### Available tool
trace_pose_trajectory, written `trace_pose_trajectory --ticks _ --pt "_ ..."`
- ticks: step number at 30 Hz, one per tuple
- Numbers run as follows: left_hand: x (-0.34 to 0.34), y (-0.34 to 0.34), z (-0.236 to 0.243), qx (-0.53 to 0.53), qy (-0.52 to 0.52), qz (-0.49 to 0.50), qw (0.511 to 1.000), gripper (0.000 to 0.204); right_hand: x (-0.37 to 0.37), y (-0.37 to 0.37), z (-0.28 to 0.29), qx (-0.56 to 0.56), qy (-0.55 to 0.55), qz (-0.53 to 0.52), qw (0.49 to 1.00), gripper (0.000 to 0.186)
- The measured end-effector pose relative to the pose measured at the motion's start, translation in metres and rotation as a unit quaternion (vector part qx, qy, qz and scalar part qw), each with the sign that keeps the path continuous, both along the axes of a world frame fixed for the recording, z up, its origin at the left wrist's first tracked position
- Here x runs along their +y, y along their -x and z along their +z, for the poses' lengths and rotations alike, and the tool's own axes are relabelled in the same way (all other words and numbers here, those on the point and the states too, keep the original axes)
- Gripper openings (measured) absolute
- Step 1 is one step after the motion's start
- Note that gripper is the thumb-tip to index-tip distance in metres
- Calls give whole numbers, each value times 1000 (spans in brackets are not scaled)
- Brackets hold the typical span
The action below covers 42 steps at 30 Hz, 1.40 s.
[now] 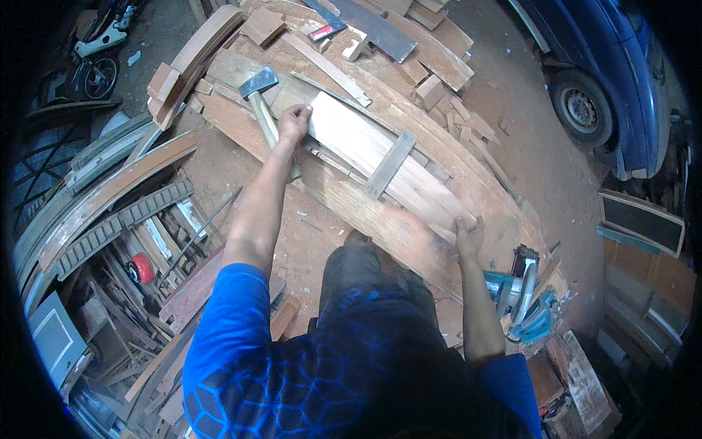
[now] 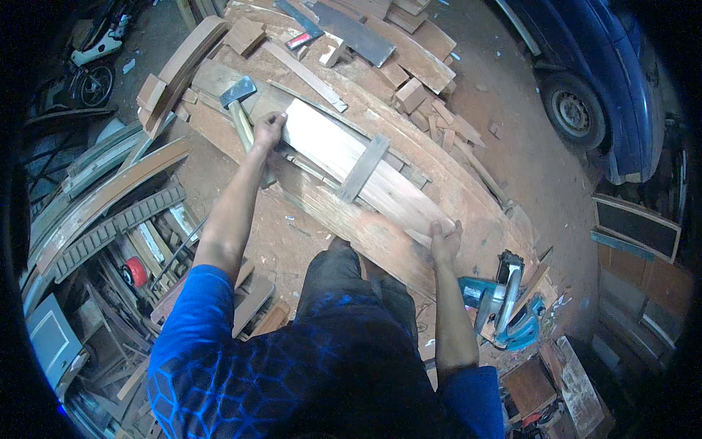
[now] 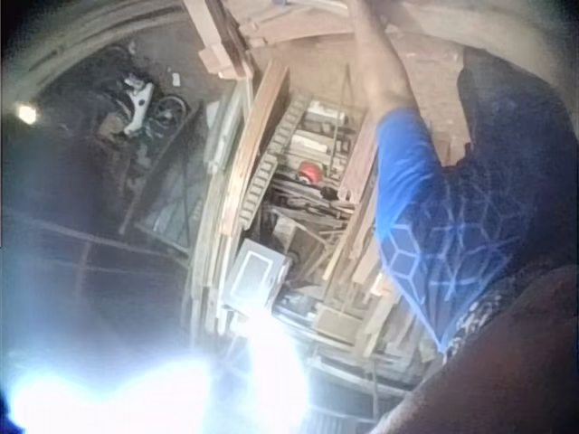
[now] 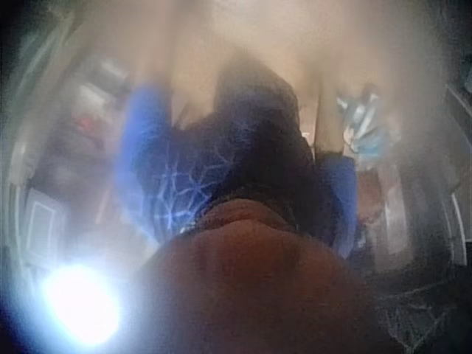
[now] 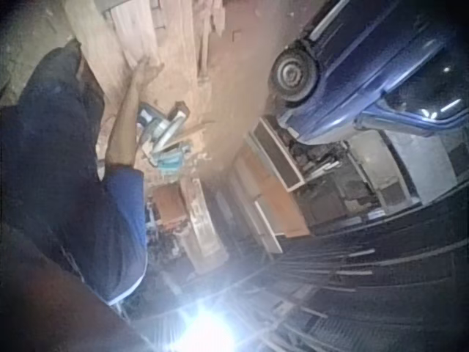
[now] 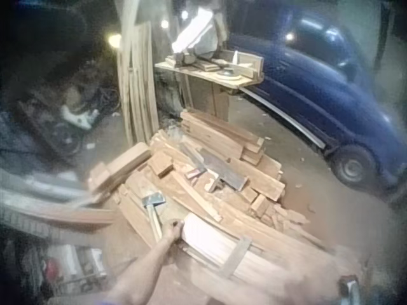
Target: The person uses a circular saw to cut a long wooden plank into smaller rectangular pieces. They position the wood on a workbench, align a guide, and make several cuts, then inspect the resulting pieces.
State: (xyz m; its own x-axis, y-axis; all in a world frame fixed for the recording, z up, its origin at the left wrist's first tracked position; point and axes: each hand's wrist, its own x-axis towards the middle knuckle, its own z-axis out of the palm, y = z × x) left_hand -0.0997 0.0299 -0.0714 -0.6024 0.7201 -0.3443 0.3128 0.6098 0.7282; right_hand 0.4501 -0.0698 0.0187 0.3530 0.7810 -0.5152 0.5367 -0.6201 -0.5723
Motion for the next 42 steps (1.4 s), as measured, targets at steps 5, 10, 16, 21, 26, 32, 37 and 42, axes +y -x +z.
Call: trace_pose_trajectory --ticks 5,10,16,21,26,32,37,42 --pt "2 91 -18 128 -59 31 990 45 16 79 -14 158 -24 -30 987 72" --pt "2 32 18 244 -63 100 963 77 28 109 -29 247 -6 -121 961 52" --pt "4 -40 59 71 -24 238 968 115 28 102 -38 332 10 -175 927 44" --pt "53 -58 70 15 197 285 938 138 36 132 -21 434 20 -184 882 41" --pt "69 -39 66 48 241 281 928 149 53 163 -2 476 72 -89 872 48" --pt "85 -20 65 31 260 304 916 144 48 160 0 445 106 -52 888 46" --pt "81 14 34 54 213 331 918 129 17 129 11 418 107 -48 901 43" --pt "110 41 63 17 205 419 884 137 -28 70 4 392 119 -88 908 43"
